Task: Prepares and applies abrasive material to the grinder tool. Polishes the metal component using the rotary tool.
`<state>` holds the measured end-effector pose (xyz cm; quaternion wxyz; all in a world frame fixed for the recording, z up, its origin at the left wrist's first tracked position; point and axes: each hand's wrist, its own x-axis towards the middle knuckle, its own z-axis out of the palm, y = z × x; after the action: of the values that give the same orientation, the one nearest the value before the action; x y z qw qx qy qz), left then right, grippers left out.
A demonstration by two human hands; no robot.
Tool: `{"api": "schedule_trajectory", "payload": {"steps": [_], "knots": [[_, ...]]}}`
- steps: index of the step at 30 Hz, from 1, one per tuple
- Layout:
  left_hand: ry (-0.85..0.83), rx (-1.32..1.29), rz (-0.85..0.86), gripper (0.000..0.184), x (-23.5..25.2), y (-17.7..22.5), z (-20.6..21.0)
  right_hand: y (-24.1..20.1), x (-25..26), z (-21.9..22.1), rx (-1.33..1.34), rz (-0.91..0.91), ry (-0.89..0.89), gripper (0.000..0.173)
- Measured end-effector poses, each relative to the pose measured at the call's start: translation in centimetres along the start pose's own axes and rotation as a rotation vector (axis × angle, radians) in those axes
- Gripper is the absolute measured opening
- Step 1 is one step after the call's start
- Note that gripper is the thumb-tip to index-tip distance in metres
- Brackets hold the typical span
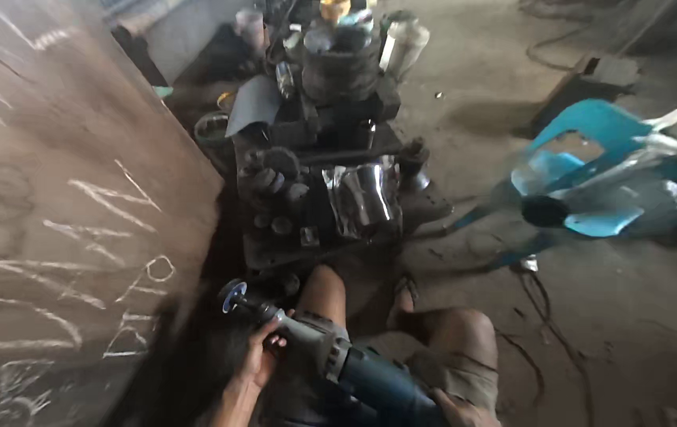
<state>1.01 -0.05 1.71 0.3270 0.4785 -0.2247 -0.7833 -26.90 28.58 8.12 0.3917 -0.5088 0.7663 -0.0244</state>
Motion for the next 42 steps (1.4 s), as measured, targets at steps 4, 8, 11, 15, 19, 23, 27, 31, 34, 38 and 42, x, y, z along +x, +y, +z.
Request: {"api": "schedule_trajectory", "payload": {"steps": [4,8,11,15,19,23,27,31,34,38,42], "knots": [[0.280,0.244,0.075,0.032,-3.3,0.8,-0.8,-0.1,0.5,-1.1,0.085,0.077,-0.158,0.061],[0.299,0.713,0.730,0.035,-5.1,2.7,-1.0,1.0,2.4,0.3,0.101,0.211,-0.229,0.057],[0.067,0.986,0.933,0.031,-3.7,6.4,2.4,1.4,2.9,0.8,0.096,0.217,-0.214,0.054],[-0.121,1.388,0.853,0.038,1.9,10.0,8.8,1.9,3.5,1.3,0.058,0.205,-0.193,0.055],[-0.160,1.780,0.639,0.055,9.5,11.2,14.5,1.4,4.0,1.4,0.064,0.220,-0.180,0.054],[-0.217,2.067,0.563,0.068,15.0,10.4,16.9,0.9,3.8,1.2,0.074,0.245,-0.189,0.056],[-0.146,2.157,0.548,0.062,17.4,9.2,16.6,1.1,3.3,1.4,0.072,0.250,-0.171,0.056],[-0.153,2.065,0.602,0.055,17.2,10.1,15.7,1.1,3.1,1.3,0.077,0.242,-0.167,0.053],[-0.210,1.577,0.631,0.046,12.8,12.2,15.7,1.3,2.9,1.3,0.084,0.241,-0.181,0.055],[-0.452,0.477,0.303,0.037,5.5,14.1,13.0,1.5,3.1,1.3,0.109,0.248,-0.183,0.063],[-0.522,0.074,0.252,0.054,1.0,13.8,9.5,1.5,3.5,1.0,0.108,0.200,-0.185,0.066]]}}
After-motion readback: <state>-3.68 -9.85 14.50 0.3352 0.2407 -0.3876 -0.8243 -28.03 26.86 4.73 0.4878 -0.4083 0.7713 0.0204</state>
